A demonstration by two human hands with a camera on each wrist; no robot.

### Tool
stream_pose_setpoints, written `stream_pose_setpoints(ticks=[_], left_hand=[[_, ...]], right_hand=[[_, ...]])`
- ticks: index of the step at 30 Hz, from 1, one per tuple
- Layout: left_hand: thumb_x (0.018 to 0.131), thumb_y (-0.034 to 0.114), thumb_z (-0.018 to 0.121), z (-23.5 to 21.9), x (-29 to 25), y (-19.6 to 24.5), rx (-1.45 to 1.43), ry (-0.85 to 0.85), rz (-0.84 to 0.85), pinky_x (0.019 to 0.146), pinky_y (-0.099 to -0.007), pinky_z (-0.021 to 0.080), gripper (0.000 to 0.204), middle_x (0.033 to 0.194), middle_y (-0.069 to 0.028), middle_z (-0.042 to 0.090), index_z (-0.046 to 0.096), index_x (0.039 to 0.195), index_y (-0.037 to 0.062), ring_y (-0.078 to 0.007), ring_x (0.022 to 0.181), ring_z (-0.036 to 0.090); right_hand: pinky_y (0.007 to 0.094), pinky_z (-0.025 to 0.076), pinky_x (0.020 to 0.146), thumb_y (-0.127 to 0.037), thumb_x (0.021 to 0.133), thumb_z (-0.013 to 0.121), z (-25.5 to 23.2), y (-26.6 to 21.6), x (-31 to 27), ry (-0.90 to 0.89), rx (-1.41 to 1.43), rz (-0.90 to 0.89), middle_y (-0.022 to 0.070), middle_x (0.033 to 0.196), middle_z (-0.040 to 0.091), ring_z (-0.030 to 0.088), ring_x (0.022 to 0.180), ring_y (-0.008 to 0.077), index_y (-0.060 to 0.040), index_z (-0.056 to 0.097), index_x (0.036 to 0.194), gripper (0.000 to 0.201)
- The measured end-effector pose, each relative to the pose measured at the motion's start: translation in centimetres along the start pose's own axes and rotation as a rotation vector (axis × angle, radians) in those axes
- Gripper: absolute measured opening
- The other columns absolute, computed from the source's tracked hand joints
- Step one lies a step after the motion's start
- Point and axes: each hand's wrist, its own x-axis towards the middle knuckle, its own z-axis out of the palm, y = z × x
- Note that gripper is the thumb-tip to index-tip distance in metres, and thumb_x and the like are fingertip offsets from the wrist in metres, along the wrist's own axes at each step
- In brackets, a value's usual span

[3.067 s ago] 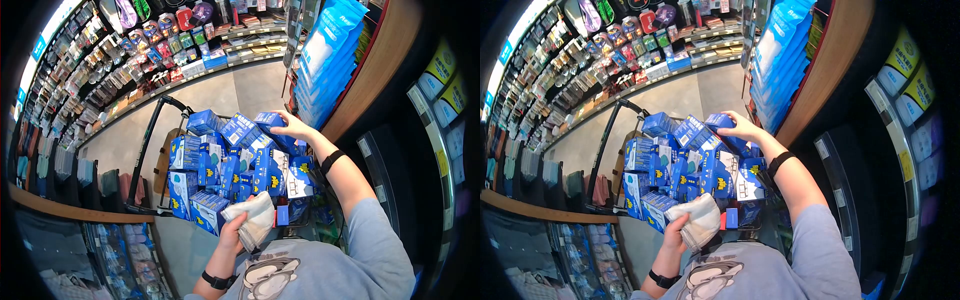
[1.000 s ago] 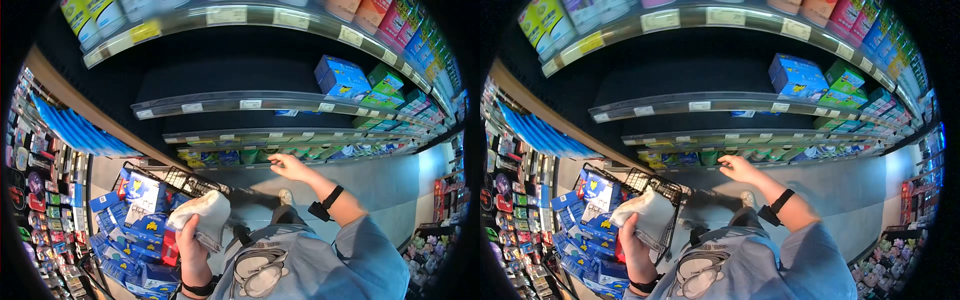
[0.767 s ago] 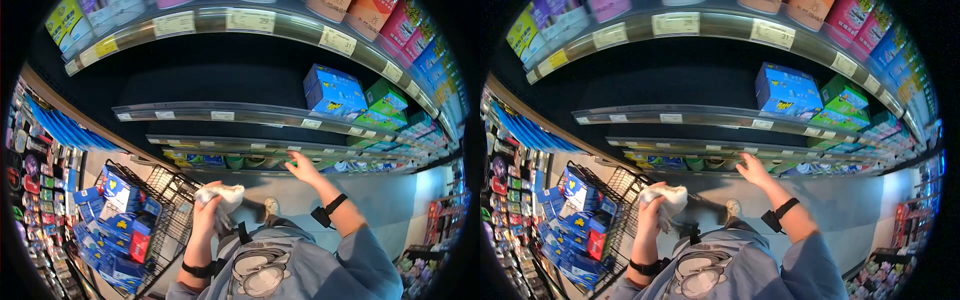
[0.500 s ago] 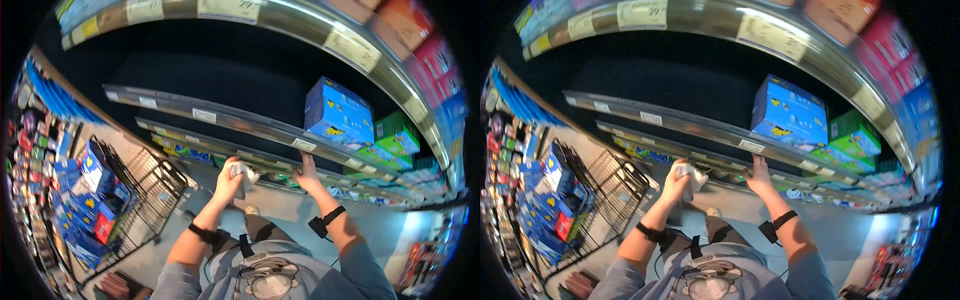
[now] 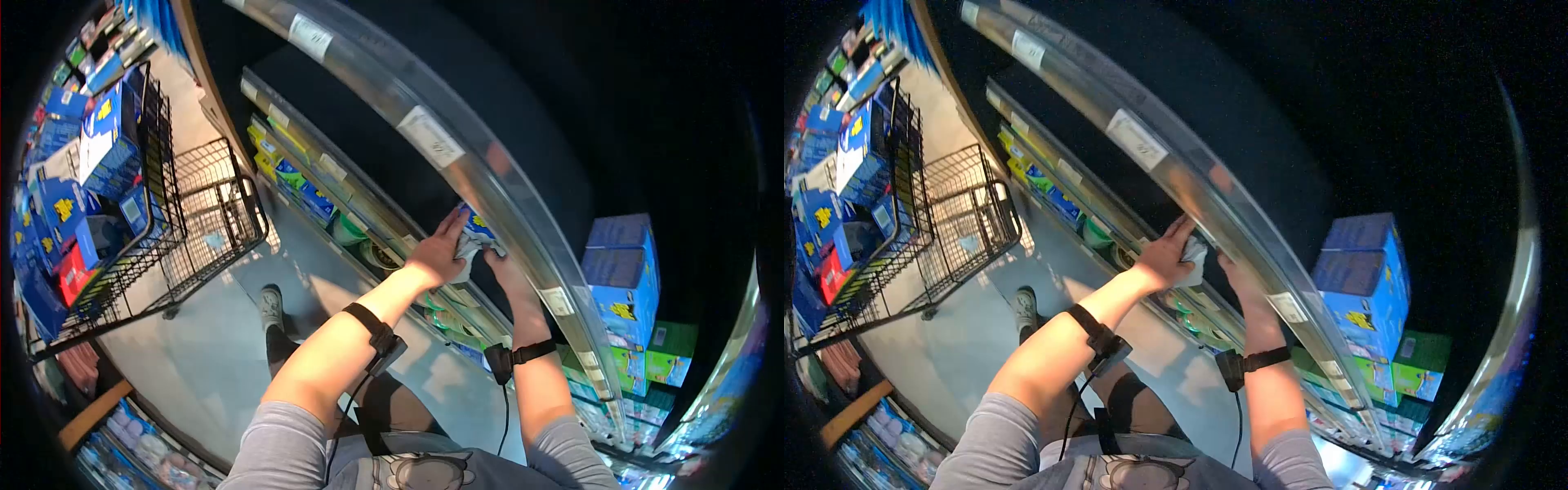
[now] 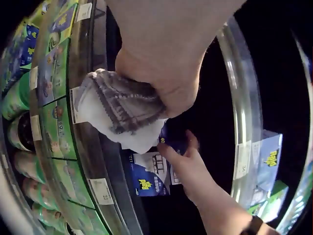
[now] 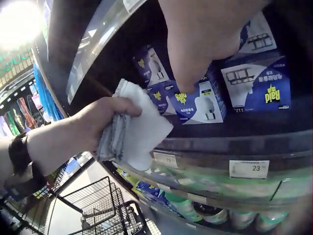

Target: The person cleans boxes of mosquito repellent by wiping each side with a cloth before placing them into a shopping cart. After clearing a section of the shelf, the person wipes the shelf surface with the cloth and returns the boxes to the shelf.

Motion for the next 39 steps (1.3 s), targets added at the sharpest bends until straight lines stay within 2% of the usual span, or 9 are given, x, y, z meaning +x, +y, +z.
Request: stream_pose_setpoints(ticks=[5, 9, 11, 12, 20, 29, 32, 37, 39], left_hand=[[0.072, 0.018, 0.063, 0.8, 0.9, -1.2, -0.061, -0.043, -0.05, 0.097, -0.0402, 0.045, 0.091, 0.153, -0.0162, 0.021, 0.015, 0.15, 0.0149, -0.0371, 0.122, 0.048], [0.073, 0.021, 0.063, 0.7, 1.5, -1.5, -0.102, -0.024, -0.073, 0.093, -0.0402, 0.047, 0.091, 0.152, -0.0156, 0.024, 0.014, 0.15, 0.0111, -0.0359, 0.115, 0.055], [0.073, 0.022, 0.062, 0.3, 1.2, -1.5, -0.116, -0.019, -0.076, 0.09, -0.04, 0.049, 0.089, 0.152, -0.0151, 0.025, 0.016, 0.149, 0.0094, -0.035, 0.111, 0.058], [0.074, 0.021, 0.061, 0.5, 1.2, -1.6, -0.091, -0.016, -0.069, 0.089, -0.0401, 0.05, 0.088, 0.152, -0.015, 0.026, 0.017, 0.149, 0.009, -0.0347, 0.11, 0.058], [0.074, 0.021, 0.062, 0.4, 1.2, -2.6, -0.14, 0.02, -0.037, 0.088, -0.0402, 0.051, 0.085, 0.151, -0.0162, 0.027, 0.022, 0.147, 0.0074, -0.0349, 0.104, 0.061], [0.074, 0.02, 0.067, 0.3, 0.0, -2.7, -0.18, -0.002, -0.022, 0.087, -0.0413, 0.051, 0.088, 0.148, -0.0174, 0.031, 0.02, 0.147, 0.0056, -0.0351, 0.101, 0.063], [0.073, 0.019, 0.069, -0.7, -1.2, -2.2, -0.107, -0.076, -0.07, 0.087, -0.0414, 0.051, 0.085, 0.144, -0.0175, 0.036, 0.024, 0.145, 0.006, -0.0346, 0.103, 0.062], [0.071, 0.018, 0.069, -1.1, -3.1, -2.2, -0.227, -0.031, -0.103, 0.088, -0.0428, 0.05, 0.077, 0.139, -0.0167, 0.041, 0.033, 0.138, 0.0067, -0.0361, 0.105, 0.06], [0.071, 0.017, 0.069, -1.0, -4.0, -2.5, -0.287, 0.014, -0.084, 0.089, -0.0429, 0.05, 0.077, 0.14, -0.0164, 0.04, 0.034, 0.138, 0.0075, -0.0369, 0.106, 0.059]], right_hand=[[0.0437, 0.042, 0.097, -0.031, 0.067, 0.077, 2.5, 0.3, 1.7, -0.006, -0.13, -0.005, 0.014, 0.12, 0.059, 0.055, 0.112, 0.0347, -0.0121, 0.06, 0.121, 0.06], [0.0427, 0.035, 0.105, -0.03, 0.061, 0.08, 4.2, 1.8, 2.3, -0.047, -0.009, -0.067, 0.0148, 0.133, 0.051, 0.046, 0.124, 0.0346, -0.0119, 0.049, 0.134, 0.081], [0.0474, 0.025, 0.11, -0.036, 0.061, 0.082, 3.3, 0.2, 2.6, -0.279, -0.01, 0.227, 0.0261, 0.147, 0.028, 0.027, 0.136, 0.0398, -0.0036, 0.016, 0.147, 0.114], [0.0477, 0.025, 0.11, -0.035, 0.061, 0.082, 4.2, 1.2, 2.5, -0.29, 0.021, 0.241, 0.0275, 0.147, 0.027, 0.027, 0.136, 0.0403, -0.0033, 0.013, 0.148, 0.115], [0.0442, 0.025, 0.111, -0.021, 0.061, 0.083, 4.5, 2.4, 3.9, -0.264, 0.026, 0.186, 0.028, 0.141, 0.034, 0.032, 0.133, 0.041, 0.004, 0.019, 0.143, 0.107], [0.042, 0.04, 0.1, -0.008, 0.062, 0.079, 2.5, 0.0, 3.0, -0.428, 0.177, 0.46, 0.0216, 0.131, 0.047, 0.048, 0.121, 0.034, -0.0012, 0.035, 0.133, 0.084], [0.0416, 0.041, 0.096, -0.004, 0.058, 0.076, 2.5, -1.2, 0.5, -0.272, 0.135, 0.318, 0.0178, 0.116, 0.051, 0.052, 0.106, 0.0353, -0.0012, 0.039, 0.127, 0.077], [0.0417, 0.041, 0.094, -0.007, 0.054, 0.08, 2.9, -3.0, -1.5, -0.172, 0.258, 0.286, 0.0186, 0.109, 0.054, 0.052, 0.103, 0.037, 0.0006, 0.047, 0.12, 0.075], [0.0435, 0.041, 0.094, -0.01, 0.055, 0.08, 2.2, -4.2, -1.8, -0.057, 0.064, 0.137, 0.0206, 0.108, 0.055, 0.052, 0.104, 0.0395, 0.0024, 0.048, 0.118, 0.072]])
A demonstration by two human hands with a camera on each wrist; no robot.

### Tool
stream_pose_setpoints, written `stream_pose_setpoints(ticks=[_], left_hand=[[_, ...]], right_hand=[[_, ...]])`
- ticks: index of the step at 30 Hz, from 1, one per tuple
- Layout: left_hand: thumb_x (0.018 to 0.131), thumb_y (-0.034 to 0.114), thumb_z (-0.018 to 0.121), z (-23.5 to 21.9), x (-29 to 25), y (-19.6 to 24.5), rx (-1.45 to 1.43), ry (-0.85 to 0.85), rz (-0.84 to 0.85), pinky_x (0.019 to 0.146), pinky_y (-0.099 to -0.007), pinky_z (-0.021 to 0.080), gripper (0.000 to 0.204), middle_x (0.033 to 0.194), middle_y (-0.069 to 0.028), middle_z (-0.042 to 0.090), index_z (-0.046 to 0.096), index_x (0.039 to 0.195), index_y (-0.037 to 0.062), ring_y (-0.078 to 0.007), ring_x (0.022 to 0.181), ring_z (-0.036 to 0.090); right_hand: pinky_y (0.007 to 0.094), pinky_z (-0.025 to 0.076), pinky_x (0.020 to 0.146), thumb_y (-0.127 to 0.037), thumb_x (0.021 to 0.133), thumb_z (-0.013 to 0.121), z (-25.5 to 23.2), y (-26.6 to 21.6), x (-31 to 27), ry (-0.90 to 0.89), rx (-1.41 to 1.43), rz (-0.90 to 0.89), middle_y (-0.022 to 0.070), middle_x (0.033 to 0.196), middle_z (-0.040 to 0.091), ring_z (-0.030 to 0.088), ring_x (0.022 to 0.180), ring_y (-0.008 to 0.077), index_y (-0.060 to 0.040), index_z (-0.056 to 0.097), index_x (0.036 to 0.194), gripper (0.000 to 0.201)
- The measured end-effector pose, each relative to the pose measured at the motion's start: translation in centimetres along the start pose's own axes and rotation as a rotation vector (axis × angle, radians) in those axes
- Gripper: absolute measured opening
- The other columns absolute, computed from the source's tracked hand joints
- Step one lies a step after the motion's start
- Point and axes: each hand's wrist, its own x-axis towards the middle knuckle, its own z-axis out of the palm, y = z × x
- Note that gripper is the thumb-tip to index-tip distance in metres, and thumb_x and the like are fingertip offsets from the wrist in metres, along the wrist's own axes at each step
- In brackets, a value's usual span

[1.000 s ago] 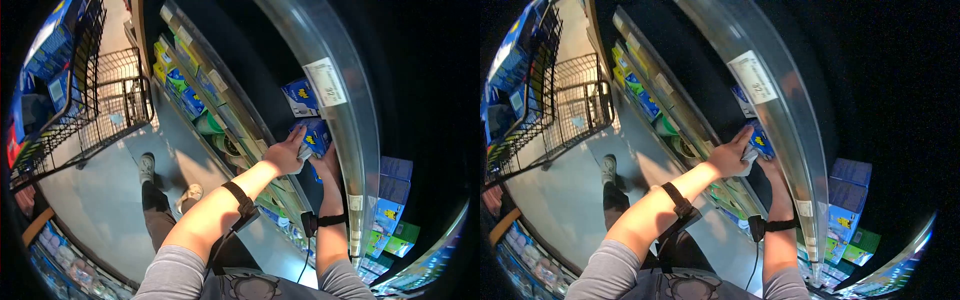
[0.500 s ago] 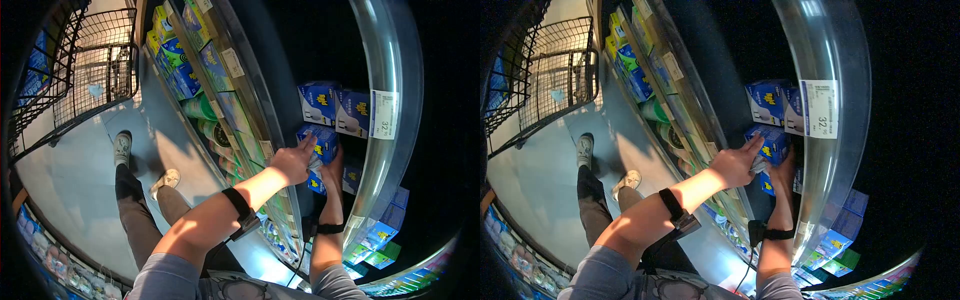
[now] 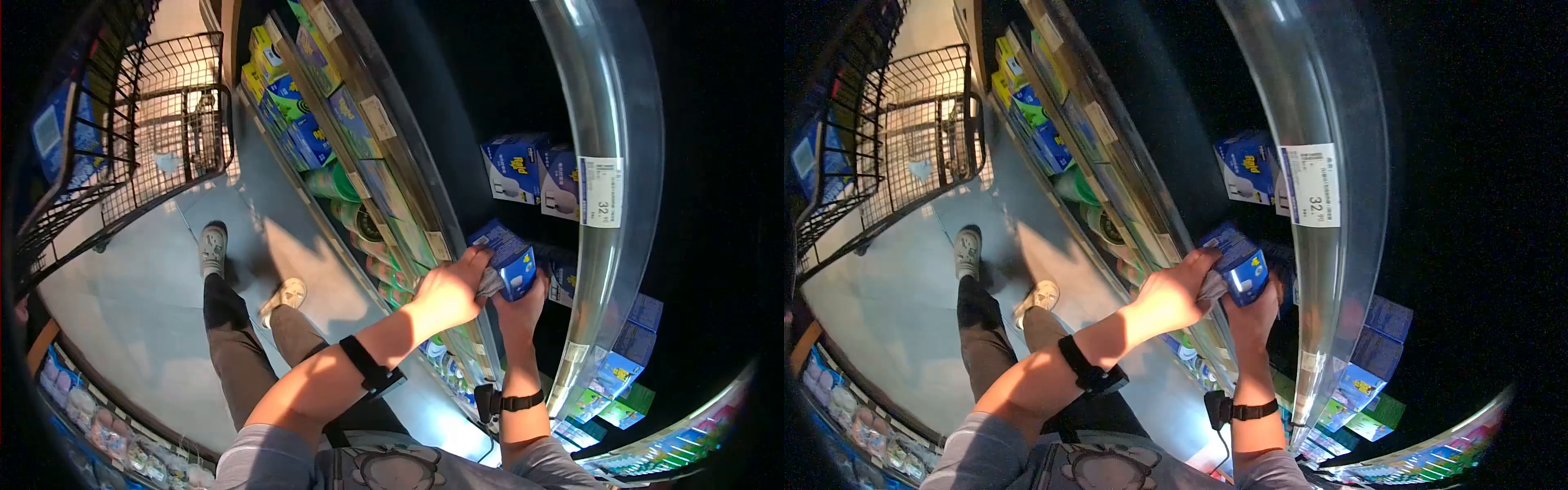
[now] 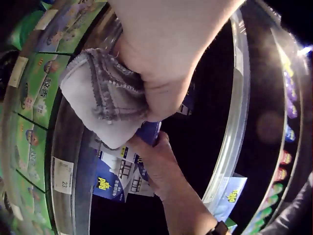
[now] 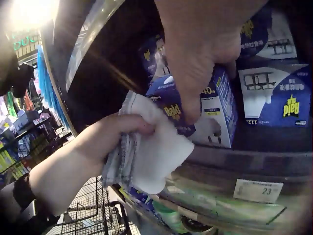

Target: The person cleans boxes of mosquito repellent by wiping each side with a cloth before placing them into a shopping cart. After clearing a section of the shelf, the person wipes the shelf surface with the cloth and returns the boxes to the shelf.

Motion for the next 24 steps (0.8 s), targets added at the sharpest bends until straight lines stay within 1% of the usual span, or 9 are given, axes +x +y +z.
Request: stream_pose_setpoints(ticks=[1, 6, 9, 10, 12, 14, 20, 21, 24], left_hand=[[0.07, 0.016, 0.068, -0.6, -0.7, 0.3, -0.07, 0.041, 0.023, 0.089, -0.0429, 0.05, 0.077, 0.141, -0.0162, 0.039, 0.034, 0.138, 0.0083, -0.0377, 0.108, 0.059], [0.072, 0.014, 0.068, -6.6, -6.0, 3.6, -0.062, 0.075, 0.05, 0.093, -0.041, 0.049, 0.083, 0.149, -0.0141, 0.031, 0.028, 0.144, 0.0131, -0.0379, 0.113, 0.055], [0.071, 0.011, 0.07, -11.4, -10.1, 5.8, 0.093, -0.041, 0.072, 0.095, -0.04, 0.049, 0.094, 0.153, -0.0148, 0.021, 0.018, 0.149, 0.0157, -0.0377, 0.116, 0.053], [0.07, 0.013, 0.071, -12.5, -11.5, 6.2, 0.11, -0.002, 0.135, 0.092, -0.0416, 0.05, 0.095, 0.153, -0.0157, 0.022, 0.018, 0.149, 0.0153, -0.0388, 0.115, 0.054], [0.07, 0.015, 0.072, -16.0, -14.5, 9.2, 0.192, -0.091, -0.015, 0.089, -0.0434, 0.051, 0.096, 0.151, -0.0164, 0.025, 0.018, 0.149, 0.0148, -0.0393, 0.113, 0.055], [0.07, 0.018, 0.074, -18.4, -17.2, 10.1, 0.181, -0.02, -0.005, 0.087, -0.0444, 0.051, 0.088, 0.138, -0.0169, 0.04, 0.026, 0.143, 0.0127, -0.0393, 0.111, 0.055], [0.066, 0.013, 0.078, -26.3, -24.5, 14.3, 0.051, 0.212, 0.163, 0.085, -0.0403, 0.05, 0.083, 0.133, -0.0134, 0.041, 0.033, 0.136, 0.0094, -0.0343, 0.11, 0.056], [0.065, 0.012, 0.08, -27.3, -25.8, 14.9, -0.026, 0.219, 0.072, 0.085, -0.0333, 0.047, 0.085, 0.132, -0.0119, 0.041, 0.033, 0.137, 0.0085, -0.027, 0.11, 0.054], [0.066, 0.011, 0.079, -29.5, -27.6, 16.0, -0.119, 0.272, 0.218, 0.085, -0.0307, 0.046, 0.09, 0.134, -0.0119, 0.038, 0.029, 0.141, 0.0041, -0.0233, 0.102, 0.056]], right_hand=[[0.0433, 0.035, 0.1, -0.014, 0.055, 0.084, -0.5, -0.4, -0.1, -0.038, -0.089, -0.041, 0.0191, 0.119, 0.048, 0.047, 0.112, 0.0371, -0.0007, 0.04, 0.127, 0.085], [0.0481, 0.038, 0.096, -0.013, 0.053, 0.083, -5.8, -5.6, -2.2, -0.035, 0.097, -0.017, 0.0222, 0.113, 0.052, 0.046, 0.11, 0.0429, -0.0001, 0.045, 0.12, 0.078], [0.0463, 0.04, 0.093, -0.008, 0.051, 0.084, -8.8, -9.9, -2.2, -0.295, 0.286, -0.348, 0.0199, 0.114, 0.05, 0.049, 0.106, 0.0401, -0.002, 0.045, 0.119, 0.079], [0.0456, 0.043, 0.09, -0.006, 0.052, 0.083, -9.9, -12.1, -2.2, -0.322, 0.286, -0.403, 0.0192, 0.113, 0.05, 0.05, 0.105, 0.0397, -0.0029, 0.045, 0.118, 0.076], [0.045, 0.044, 0.088, -0.006, 0.053, 0.083, -11.2, -15.6, -2.2, -0.357, 0.299, -0.488, 0.019, 0.112, 0.05, 0.05, 0.104, 0.0397, -0.0031, 0.046, 0.118, 0.075], [0.045, 0.045, 0.088, -0.008, 0.053, 0.084, -12.4, -19.0, -2.2, -0.394, 0.366, -0.546, 0.0186, 0.112, 0.049, 0.049, 0.105, 0.04, -0.0035, 0.045, 0.12, 0.077], [0.0422, 0.042, 0.098, -0.018, 0.053, 0.09, -16.7, -27.6, -1.0, -0.386, 0.739, -0.621, 0.0193, 0.135, 0.038, 0.042, 0.123, 0.0346, -0.0041, 0.027, 0.141, 0.11], [0.0413, 0.039, 0.102, -0.02, 0.05, 0.093, -16.4, -28.2, -1.1, -0.479, 1.003, -0.468, 0.0191, 0.142, 0.031, 0.035, 0.132, 0.0307, -0.0033, 0.02, 0.144, 0.12], [0.0407, 0.039, 0.102, -0.017, 0.049, 0.093, -17.6, -31.9, 0.1, -0.65, 1.031, -0.614, 0.0188, 0.141, 0.033, 0.038, 0.13, 0.029, -0.0038, 0.021, 0.144, 0.119]])
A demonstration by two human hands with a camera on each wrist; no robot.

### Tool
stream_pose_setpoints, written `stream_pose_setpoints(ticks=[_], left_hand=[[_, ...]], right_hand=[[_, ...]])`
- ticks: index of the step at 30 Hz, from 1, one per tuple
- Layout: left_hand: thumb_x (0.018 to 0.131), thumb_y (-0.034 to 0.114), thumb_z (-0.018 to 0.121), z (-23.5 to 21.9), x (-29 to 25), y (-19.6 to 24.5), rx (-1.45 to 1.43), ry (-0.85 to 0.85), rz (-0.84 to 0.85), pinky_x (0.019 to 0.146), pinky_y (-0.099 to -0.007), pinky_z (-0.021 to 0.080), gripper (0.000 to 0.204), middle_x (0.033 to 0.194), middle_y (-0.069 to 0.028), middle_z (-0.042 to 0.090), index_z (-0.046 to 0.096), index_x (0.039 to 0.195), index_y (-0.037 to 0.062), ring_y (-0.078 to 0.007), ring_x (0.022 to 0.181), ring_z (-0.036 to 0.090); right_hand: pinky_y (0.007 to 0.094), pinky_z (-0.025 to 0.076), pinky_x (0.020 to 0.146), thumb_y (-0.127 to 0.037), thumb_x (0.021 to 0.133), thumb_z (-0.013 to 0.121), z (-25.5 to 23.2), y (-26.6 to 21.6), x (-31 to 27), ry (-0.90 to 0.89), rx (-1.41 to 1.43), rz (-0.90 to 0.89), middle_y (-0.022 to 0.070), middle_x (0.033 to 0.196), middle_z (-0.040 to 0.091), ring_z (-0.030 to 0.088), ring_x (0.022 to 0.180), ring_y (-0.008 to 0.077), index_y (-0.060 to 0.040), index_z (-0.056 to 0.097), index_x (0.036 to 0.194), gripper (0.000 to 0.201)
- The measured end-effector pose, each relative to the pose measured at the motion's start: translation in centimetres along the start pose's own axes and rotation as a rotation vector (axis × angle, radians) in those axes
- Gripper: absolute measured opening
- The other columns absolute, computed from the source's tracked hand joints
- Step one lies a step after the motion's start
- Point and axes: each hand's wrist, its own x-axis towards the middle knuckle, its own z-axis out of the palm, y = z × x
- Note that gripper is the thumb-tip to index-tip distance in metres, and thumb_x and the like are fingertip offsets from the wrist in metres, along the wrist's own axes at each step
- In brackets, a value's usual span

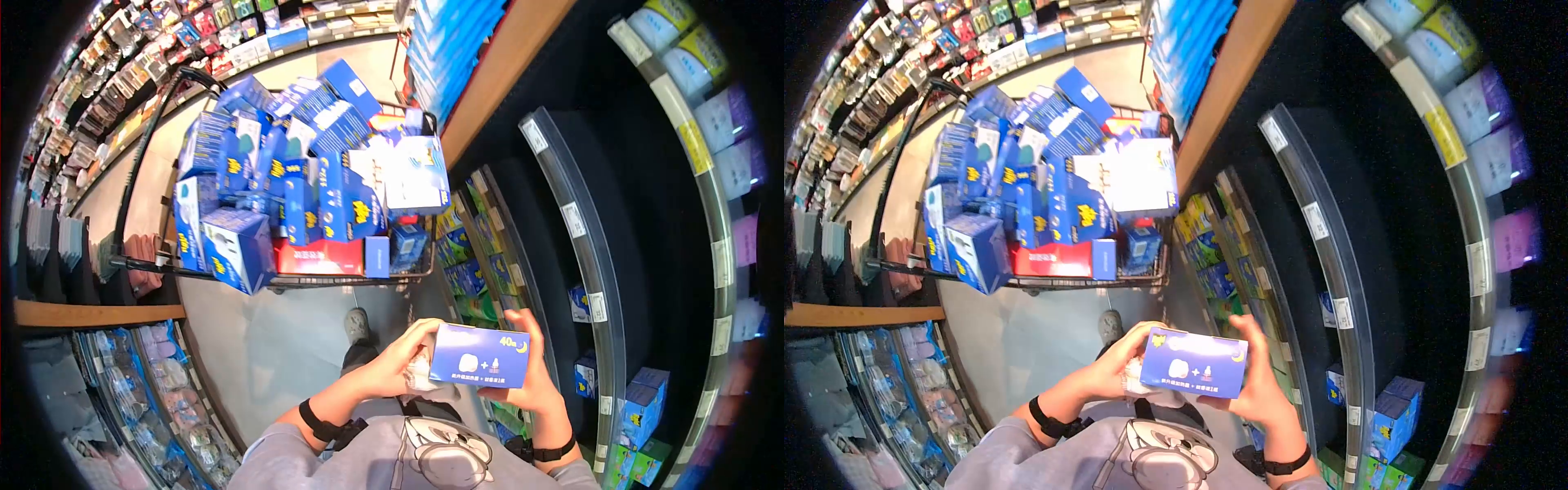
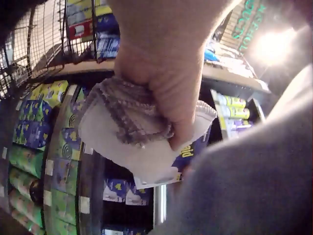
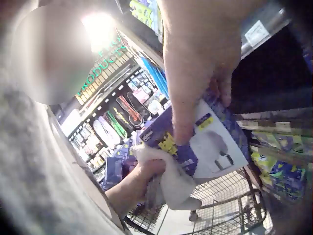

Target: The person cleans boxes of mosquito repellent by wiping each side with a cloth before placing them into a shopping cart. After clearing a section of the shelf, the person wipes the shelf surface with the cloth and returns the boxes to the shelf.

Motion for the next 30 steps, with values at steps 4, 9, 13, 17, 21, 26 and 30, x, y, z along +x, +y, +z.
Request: stream_pose_setpoints(ticks=[4, 9, 13, 17, 21, 26, 30], left_hand=[[0.069, 0.01, 0.078, -4.0, -0.6, 5.9, 0.116, 0.074, -0.029, 0.09, -0.0314, 0.045, 0.085, 0.136, -0.0142, 0.041, 0.033, 0.141, 0.0019, -0.0227, 0.109, 0.056], [0.086, 0.003, 0.062, -9.5, -3.4, 12.9, 0.012, 0.592, -0.255, 0.093, -0.0316, 0.047, 0.032, 0.11, -0.0121, 0.067, 0.061, 0.117, -0.0034, -0.0173, 0.102, 0.062], [0.083, 0.009, 0.062, -11.1, -3.4, 17.1, 0.645, 0.503, 0.169, 0.107, -0.0445, 0.032, 0.051, 0.135, -0.0199, 0.049, 0.05, 0.133, 0.0034, -0.0326, 0.13, 0.042], [0.077, 0.028, 0.068, -7.7, -0.8, 16.8, 1.057, 0.2, 0.17, 0.109, -0.0565, 0.021, 0.081, 0.152, -0.0123, 0.029, 0.03, 0.147, 0.0141, -0.0352, 0.14, 0.026], [0.081, 0.029, 0.067, -8.7, -0.1, 17.4, 1.021, 0.286, 0.089, 0.109, -0.0563, 0.023, 0.074, 0.149, -0.0122, 0.034, 0.033, 0.146, 0.0137, -0.034, 0.138, 0.031], [0.091, 0.024, 0.058, -10.7, -0.3, 16.0, 0.814, 0.378, 0.125, 0.112, -0.0449, 0.024, 0.051, 0.146, -0.0153, 0.038, 0.045, 0.137, 0.0063, -0.0375, 0.138, 0.029], [0.098, 0.025, 0.049, -9.9, -0.2, 14.9, 0.51, 0.502, 0.099, 0.112, -0.0398, 0.025, 0.045, 0.146, -0.0176, 0.038, 0.045, 0.136, 0.0012, -0.0313, 0.137, 0.032]], right_hand=[[0.038, 0.041, 0.098, -0.013, 0.052, 0.092, 2.0, -4.0, 3.7, 0.025, 0.115, -0.027, 0.0131, 0.125, 0.049, 0.051, 0.116, 0.0235, -0.0033, 0.035, 0.13, 0.098], [0.0368, 0.043, 0.095, -0.011, 0.054, 0.089, 4.0, -7.8, 6.9, 0.199, 0.022, 0.102, 0.0133, 0.117, 0.051, 0.053, 0.111, 0.0249, -0.0041, 0.04, 0.123, 0.085], [0.0416, 0.042, 0.09, -0.014, 0.054, 0.087, 6.5, -10.1, 10.0, 0.178, -0.224, -0.128, 0.0163, 0.11, 0.05, 0.051, 0.104, 0.0353, -0.0027, 0.042, 0.121, 0.081], [0.0414, 0.04, 0.088, -0.018, 0.054, 0.087, 8.7, -12.4, 12.5, 0.136, -0.243, -0.297, 0.0166, 0.107, 0.05, 0.049, 0.101, 0.0366, -0.0028, 0.042, 0.119, 0.08], [0.0396, 0.041, 0.083, -0.018, 0.055, 0.086, 7.4, -13.2, 13.6, 0.091, -0.244, -0.425, 0.0144, 0.104, 0.05, 0.049, 0.096, 0.0332, -0.0043, 0.043, 0.115, 0.075], [0.0398, 0.041, 0.086, -0.017, 0.054, 0.087, 5.9, -12.5, 14.2, 0.056, -0.189, -0.406, 0.0141, 0.106, 0.05, 0.05, 0.098, 0.0323, -0.0039, 0.043, 0.117, 0.078], [0.0403, 0.04, 0.093, -0.017, 0.055, 0.088, 4.6, -11.1, 14.7, -0.006, -0.11, -0.398, 0.0156, 0.113, 0.05, 0.051, 0.105, 0.0327, -0.0025, 0.04, 0.122, 0.084]])
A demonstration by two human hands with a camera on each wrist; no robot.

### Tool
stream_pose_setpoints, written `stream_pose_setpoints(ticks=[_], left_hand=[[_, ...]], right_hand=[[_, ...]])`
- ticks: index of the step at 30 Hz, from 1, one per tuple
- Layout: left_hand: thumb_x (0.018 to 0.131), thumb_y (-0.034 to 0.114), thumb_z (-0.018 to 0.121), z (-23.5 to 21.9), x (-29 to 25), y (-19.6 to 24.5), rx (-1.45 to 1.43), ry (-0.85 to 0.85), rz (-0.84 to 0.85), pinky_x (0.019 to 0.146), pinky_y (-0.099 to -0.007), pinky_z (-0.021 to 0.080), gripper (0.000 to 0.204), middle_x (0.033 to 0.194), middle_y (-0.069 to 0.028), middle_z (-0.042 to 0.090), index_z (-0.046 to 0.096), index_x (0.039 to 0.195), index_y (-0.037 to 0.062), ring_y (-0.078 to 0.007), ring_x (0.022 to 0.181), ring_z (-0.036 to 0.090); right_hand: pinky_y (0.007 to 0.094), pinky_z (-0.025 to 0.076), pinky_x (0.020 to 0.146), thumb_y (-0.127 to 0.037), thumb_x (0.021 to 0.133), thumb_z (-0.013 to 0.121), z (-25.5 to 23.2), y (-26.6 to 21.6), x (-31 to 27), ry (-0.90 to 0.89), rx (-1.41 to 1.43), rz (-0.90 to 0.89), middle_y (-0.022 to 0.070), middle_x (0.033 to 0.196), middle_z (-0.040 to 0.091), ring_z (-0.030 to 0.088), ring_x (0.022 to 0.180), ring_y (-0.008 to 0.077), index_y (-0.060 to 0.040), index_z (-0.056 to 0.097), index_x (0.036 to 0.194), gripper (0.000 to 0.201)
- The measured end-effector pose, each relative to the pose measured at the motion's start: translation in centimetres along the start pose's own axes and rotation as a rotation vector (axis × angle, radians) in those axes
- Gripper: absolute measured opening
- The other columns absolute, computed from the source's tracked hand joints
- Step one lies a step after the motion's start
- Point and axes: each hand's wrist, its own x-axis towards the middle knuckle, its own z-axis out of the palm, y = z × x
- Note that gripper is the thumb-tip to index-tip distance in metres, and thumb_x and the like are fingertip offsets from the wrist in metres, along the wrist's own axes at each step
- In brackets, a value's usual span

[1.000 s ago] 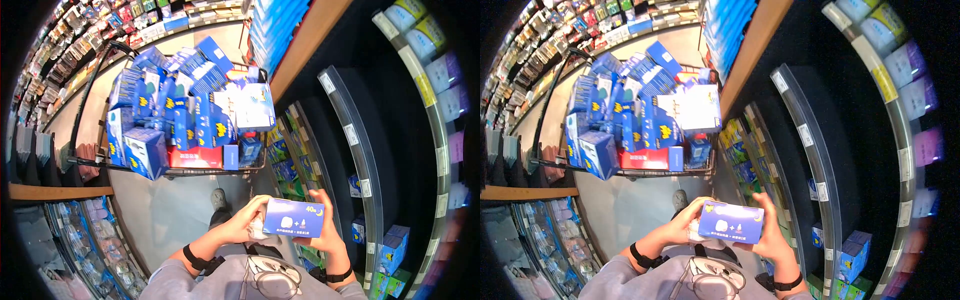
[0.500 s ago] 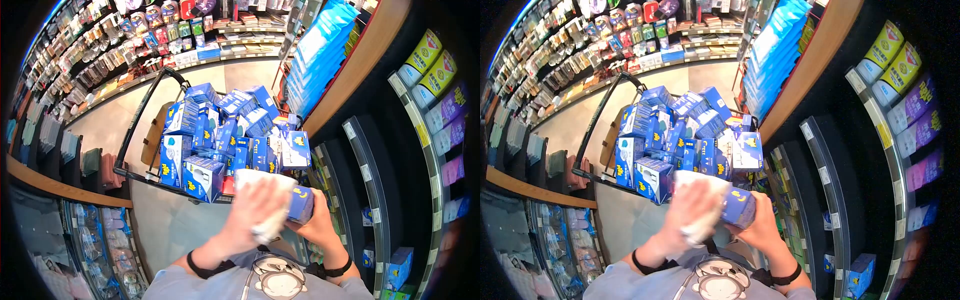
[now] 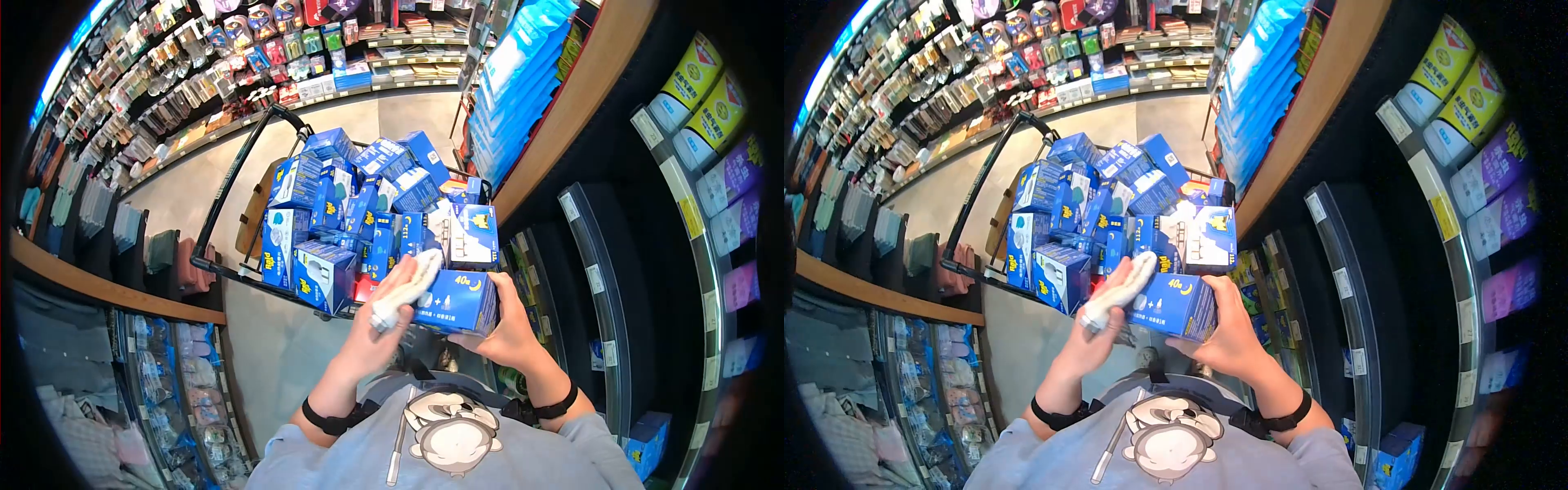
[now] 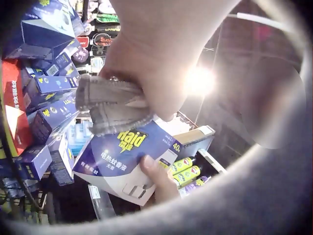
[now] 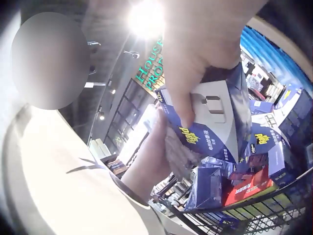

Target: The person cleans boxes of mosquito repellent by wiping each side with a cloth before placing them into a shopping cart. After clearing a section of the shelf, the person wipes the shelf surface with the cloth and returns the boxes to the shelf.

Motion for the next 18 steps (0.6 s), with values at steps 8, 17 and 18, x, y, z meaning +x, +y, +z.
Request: stream_pose_setpoints(ticks=[8, 17, 18], left_hand=[[0.1, 0.049, 0.031, 3.6, -0.4, -0.2, -0.311, 0.57, -0.246, 0.102, -0.0376, 0.04, 0.066, 0.138, -0.0184, 0.045, 0.04, 0.136, -0.005, -0.0277, 0.126, 0.047], [0.084, 0.031, 0.063, 10.0, 4.3, 3.9, 0.764, -0.012, 0.14, 0.102, -0.0711, 0.015, 0.072, 0.156, -0.0196, 0.009, 0.033, 0.146, 0.0137, -0.0554, 0.138, 0.004], [0.08, 0.033, 0.065, 10.5, 4.2, 3.9, 0.791, -0.09, 0.15, 0.101, -0.0719, 0.016, 0.072, 0.155, -0.0188, 0.014, 0.037, 0.145, 0.0176, -0.0557, 0.137, 0.008]], right_hand=[[0.0348, 0.044, 0.094, -0.013, 0.069, 0.084, -2.9, 2.7, 0.2, 0.156, 0.656, 0.394, 0.012, 0.115, 0.051, 0.053, 0.107, 0.0185, -0.0023, 0.031, 0.122, 0.075], [0.0364, 0.03, 0.107, -0.052, 0.097, 0.04, -1.9, 4.9, 0.1, 0.084, 1.306, 0.47, 0.0067, 0.135, 0.042, 0.038, 0.128, 0.0177, -0.0125, 0.031, 0.133, 0.054], [0.0369, 0.032, 0.107, -0.05, 0.097, 0.04, -1.8, 5.5, -0.2, 0.039, 1.395, 0.567, 0.0066, 0.135, 0.044, 0.04, 0.127, 0.019, -0.0133, 0.032, 0.134, 0.053]])
